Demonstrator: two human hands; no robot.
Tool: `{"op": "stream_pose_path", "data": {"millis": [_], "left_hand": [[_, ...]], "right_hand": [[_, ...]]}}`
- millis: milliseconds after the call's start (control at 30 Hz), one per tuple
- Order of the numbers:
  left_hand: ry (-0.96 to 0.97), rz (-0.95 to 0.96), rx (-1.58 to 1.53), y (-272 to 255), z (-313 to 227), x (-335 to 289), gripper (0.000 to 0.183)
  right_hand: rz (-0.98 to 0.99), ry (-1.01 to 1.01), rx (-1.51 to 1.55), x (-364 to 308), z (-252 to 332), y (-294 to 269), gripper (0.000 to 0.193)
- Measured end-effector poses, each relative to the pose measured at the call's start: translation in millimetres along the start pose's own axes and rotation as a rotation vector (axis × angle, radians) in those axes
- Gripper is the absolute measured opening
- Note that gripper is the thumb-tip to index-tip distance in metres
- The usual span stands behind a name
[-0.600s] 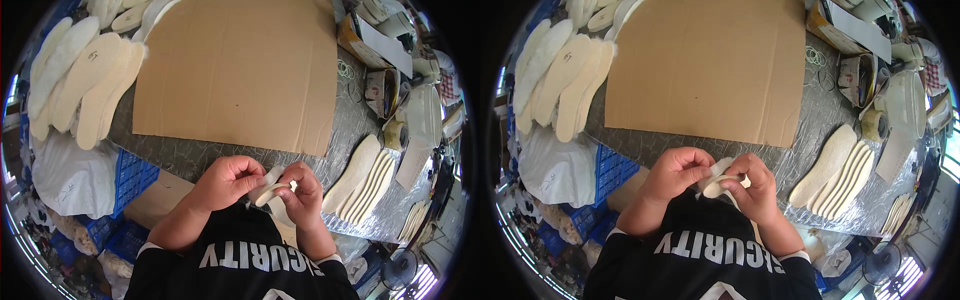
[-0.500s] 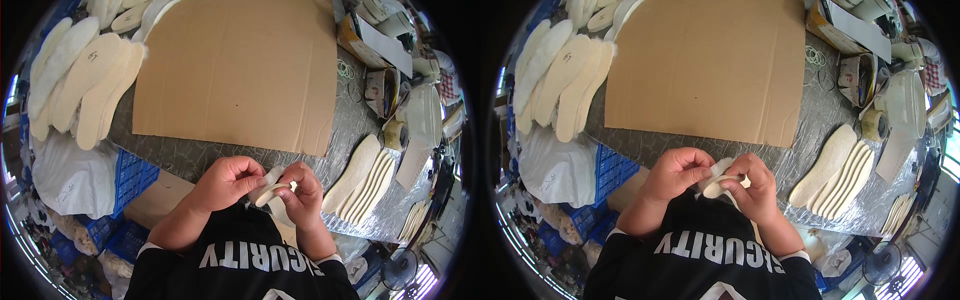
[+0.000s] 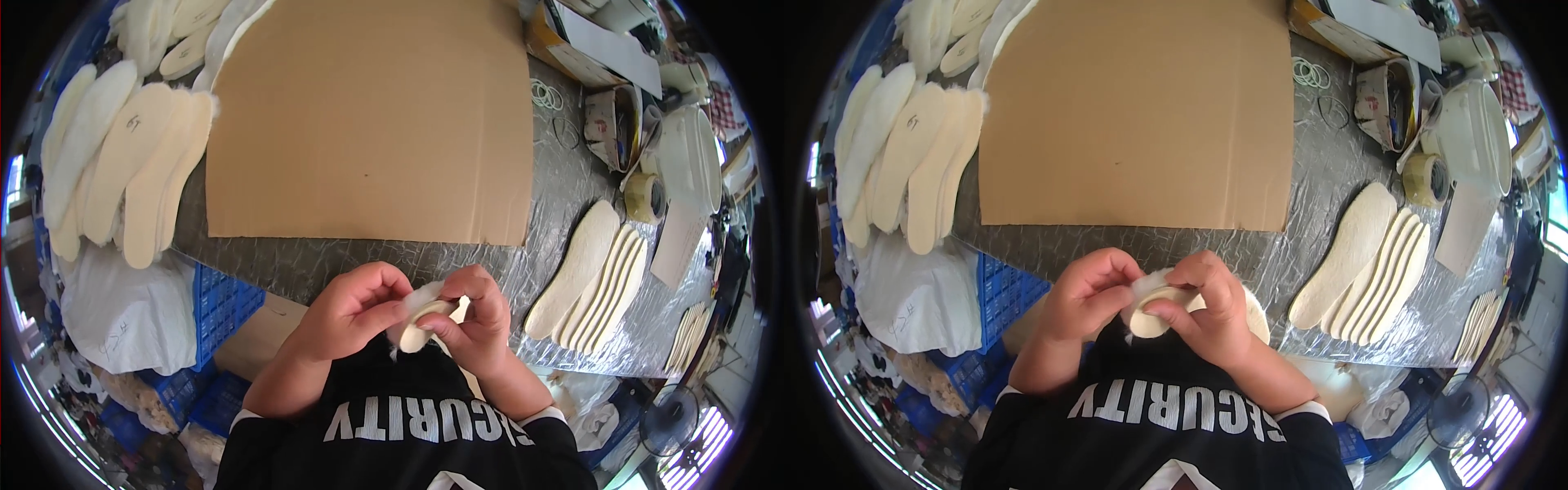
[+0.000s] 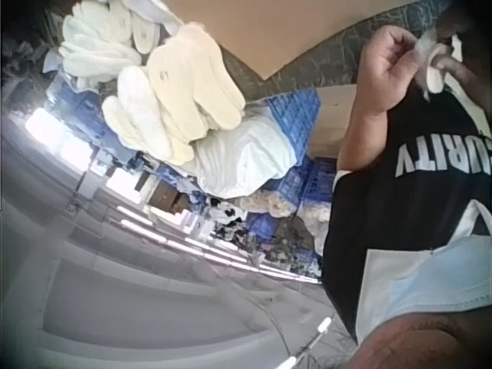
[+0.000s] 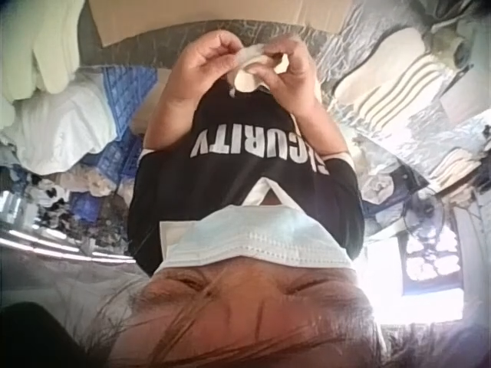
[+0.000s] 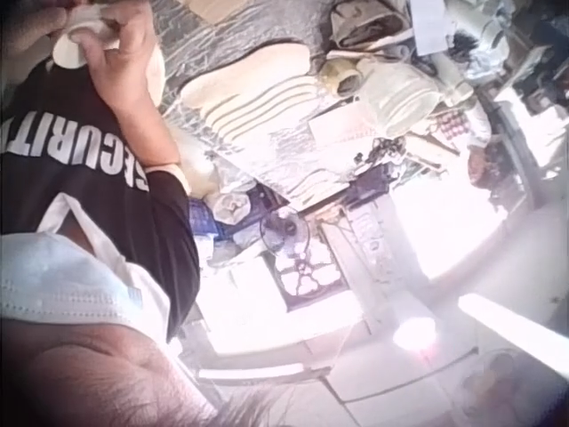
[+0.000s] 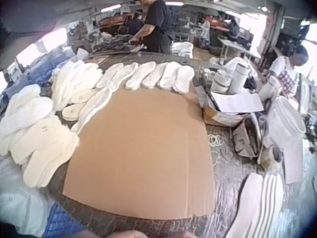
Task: Selecting and matching different layers of shoe insole components to ensure correct alignment.
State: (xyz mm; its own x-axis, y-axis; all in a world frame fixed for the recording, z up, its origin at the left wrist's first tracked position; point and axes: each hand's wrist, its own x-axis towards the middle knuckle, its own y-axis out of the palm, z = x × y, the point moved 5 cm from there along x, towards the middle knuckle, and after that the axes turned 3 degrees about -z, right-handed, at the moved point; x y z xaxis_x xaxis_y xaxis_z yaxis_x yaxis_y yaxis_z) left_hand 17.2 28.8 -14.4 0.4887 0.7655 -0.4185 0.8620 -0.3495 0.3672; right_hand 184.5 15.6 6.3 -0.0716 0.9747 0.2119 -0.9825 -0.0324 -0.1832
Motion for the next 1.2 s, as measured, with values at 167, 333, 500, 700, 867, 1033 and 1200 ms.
{"op": "stream_pose_path", "data": {"millis": [167,333,500,700,867,1033,1200], "left_hand": [[0.231,0.038,0.315,-1,-15,-13,0.044],[0.11,-0.084,0.198,-29,2,-23,0.045],[0.139,-0.107,0.261,-45,8,-23,0.043],[0.172,-0.144,0.235,-38,3,-15,0.046],[0.029,-0.237,0.357,-42,9,-14,0.03],[0.026,-0.197,0.37,-42,8,-13,0.027],[0.037,-0.189,0.386,-42,9,-11,0.024]], "right_hand": [[-0.028,0.032,-0.035,-1,-3,10,0.049],[0.123,0.114,-0.226,2,-22,9,0.057],[0.323,0.302,-0.187,-9,-46,19,0.045],[0.333,0.311,-0.231,-5,-43,24,0.037],[0.325,0.275,-0.263,-4,-36,27,0.036],[0.31,0.25,-0.292,-2,-31,26,0.035],[0.306,0.253,-0.293,-3,-29,26,0.034]]}}
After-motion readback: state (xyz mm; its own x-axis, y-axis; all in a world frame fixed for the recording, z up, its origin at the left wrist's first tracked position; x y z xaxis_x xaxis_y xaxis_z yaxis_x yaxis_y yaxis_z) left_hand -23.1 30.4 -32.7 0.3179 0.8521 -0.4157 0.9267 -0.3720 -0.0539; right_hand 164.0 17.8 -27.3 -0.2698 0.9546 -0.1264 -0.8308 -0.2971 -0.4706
